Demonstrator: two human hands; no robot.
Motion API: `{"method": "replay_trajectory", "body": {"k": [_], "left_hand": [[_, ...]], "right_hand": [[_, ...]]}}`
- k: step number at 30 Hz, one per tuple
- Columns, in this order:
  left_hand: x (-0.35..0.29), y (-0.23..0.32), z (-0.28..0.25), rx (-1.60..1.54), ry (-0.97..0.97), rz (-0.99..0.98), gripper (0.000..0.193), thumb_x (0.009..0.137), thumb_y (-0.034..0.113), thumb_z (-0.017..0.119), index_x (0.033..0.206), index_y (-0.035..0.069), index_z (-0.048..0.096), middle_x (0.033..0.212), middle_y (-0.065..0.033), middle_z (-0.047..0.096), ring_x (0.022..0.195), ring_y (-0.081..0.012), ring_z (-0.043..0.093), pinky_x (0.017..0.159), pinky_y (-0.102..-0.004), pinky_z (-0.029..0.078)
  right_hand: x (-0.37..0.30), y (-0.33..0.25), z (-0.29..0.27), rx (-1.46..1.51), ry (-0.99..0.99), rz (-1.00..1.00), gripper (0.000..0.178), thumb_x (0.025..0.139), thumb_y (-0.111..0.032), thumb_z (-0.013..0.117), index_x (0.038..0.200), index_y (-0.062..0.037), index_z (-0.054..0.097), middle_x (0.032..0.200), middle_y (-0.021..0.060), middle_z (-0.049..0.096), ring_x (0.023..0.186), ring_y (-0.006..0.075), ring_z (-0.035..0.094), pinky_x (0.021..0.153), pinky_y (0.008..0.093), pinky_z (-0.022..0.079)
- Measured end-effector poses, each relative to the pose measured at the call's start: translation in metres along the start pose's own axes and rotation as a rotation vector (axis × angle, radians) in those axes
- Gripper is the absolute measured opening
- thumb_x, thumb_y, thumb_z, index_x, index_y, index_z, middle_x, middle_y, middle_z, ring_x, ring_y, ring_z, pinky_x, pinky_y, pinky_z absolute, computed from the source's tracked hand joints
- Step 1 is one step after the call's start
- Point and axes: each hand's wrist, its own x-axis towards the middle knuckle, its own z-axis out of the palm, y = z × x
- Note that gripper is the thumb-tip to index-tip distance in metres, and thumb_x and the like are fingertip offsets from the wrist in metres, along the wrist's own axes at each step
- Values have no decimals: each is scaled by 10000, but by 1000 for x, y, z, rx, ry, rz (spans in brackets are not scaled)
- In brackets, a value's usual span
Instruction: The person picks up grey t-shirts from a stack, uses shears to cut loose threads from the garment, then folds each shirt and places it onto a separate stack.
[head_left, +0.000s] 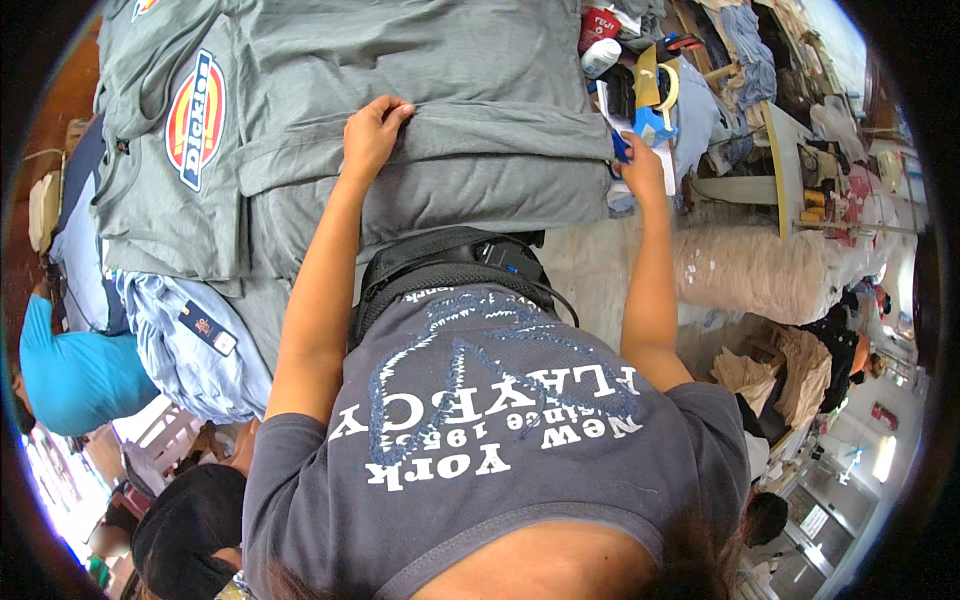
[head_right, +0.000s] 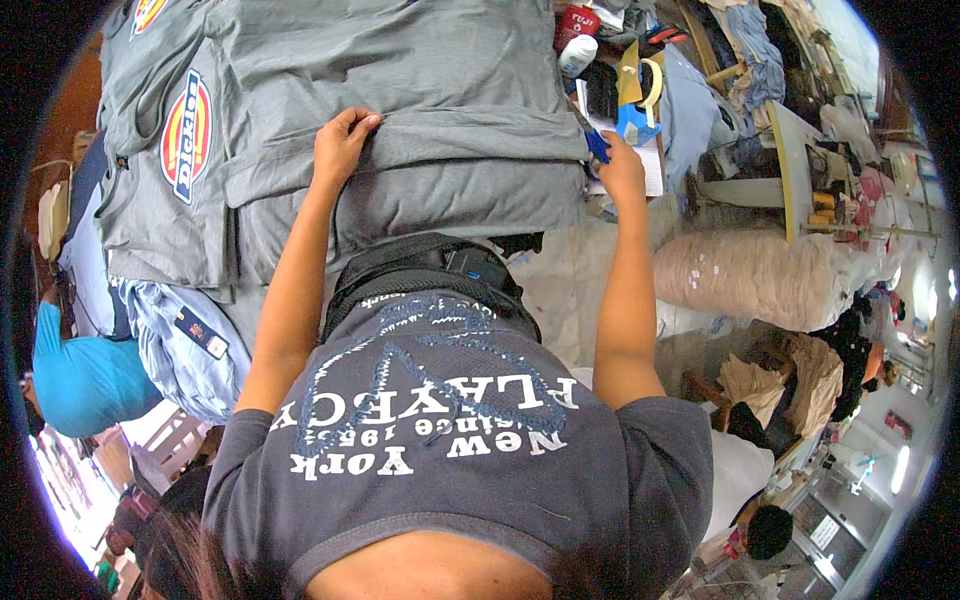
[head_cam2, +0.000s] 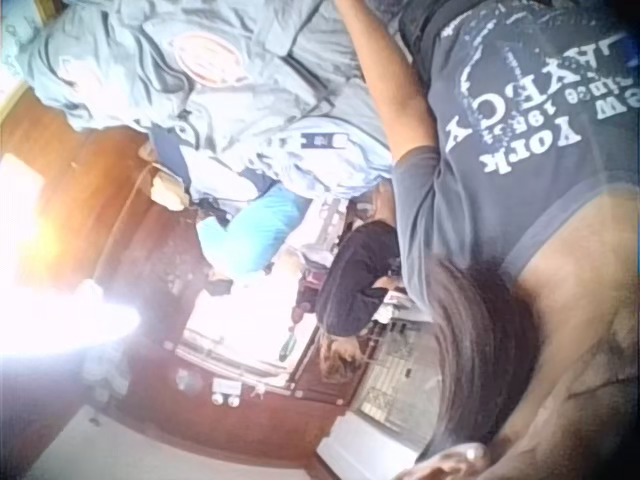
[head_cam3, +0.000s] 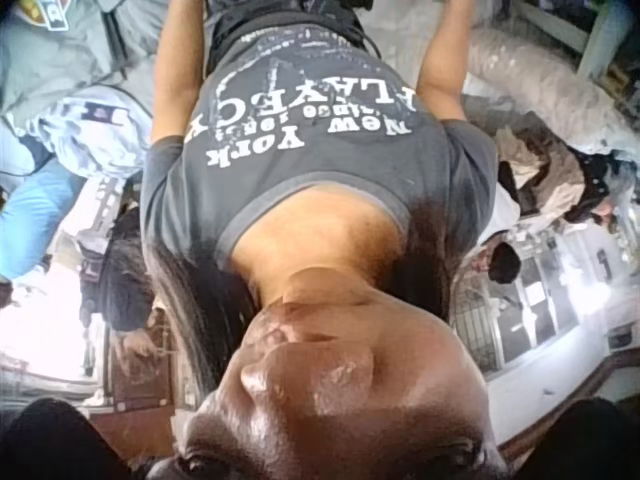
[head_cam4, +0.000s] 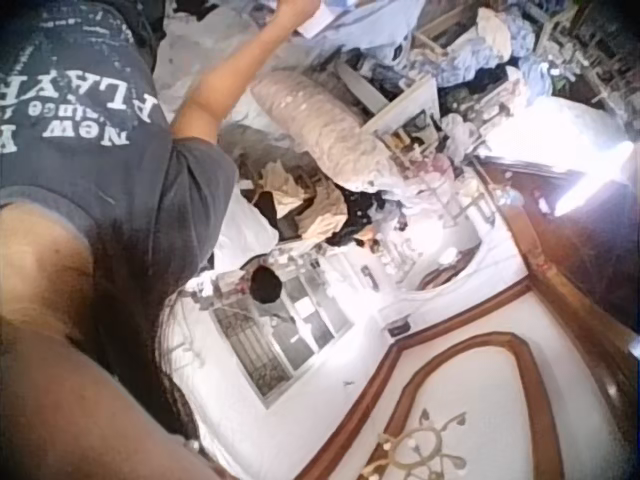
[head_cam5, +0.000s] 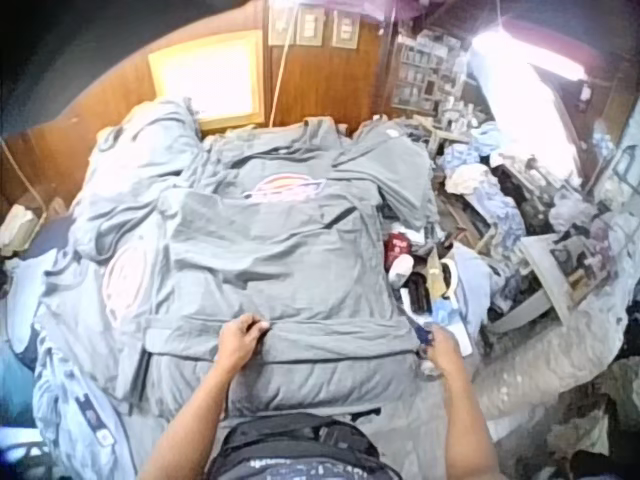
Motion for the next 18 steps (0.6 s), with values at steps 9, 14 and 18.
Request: {"method": "replay_trajectory", "body": {"k": [9,14,18], "left_hand": [[7,-17,-5,-60,-165,53,227,839,235,512,859,23,590,801,-70,623,740,-127,557,686,-247,420],[11,-2,-11,41,-233,89,237,839,232,511,863,9,586,796,-81,620,739,-137,556,685,-256,422],[14,3,-15,-55,-283,52,236,830,229,518,866,5,583,795,-103,615,722,-173,560,672,-275,421]], "right_hand": [[-19,-59,-79,128,-59,166,376,672,-99,581,1046,-127,574,761,104,599,651,192,568,616,276,443],[-24,-109,-56,404,-195,-456,388,673,-62,554,1057,-116,565,885,109,606,768,212,583,683,289,450],[-11,-136,-32,199,-269,-645,393,653,-114,536,1044,-127,570,986,110,592,860,293,565,742,348,448]]}}
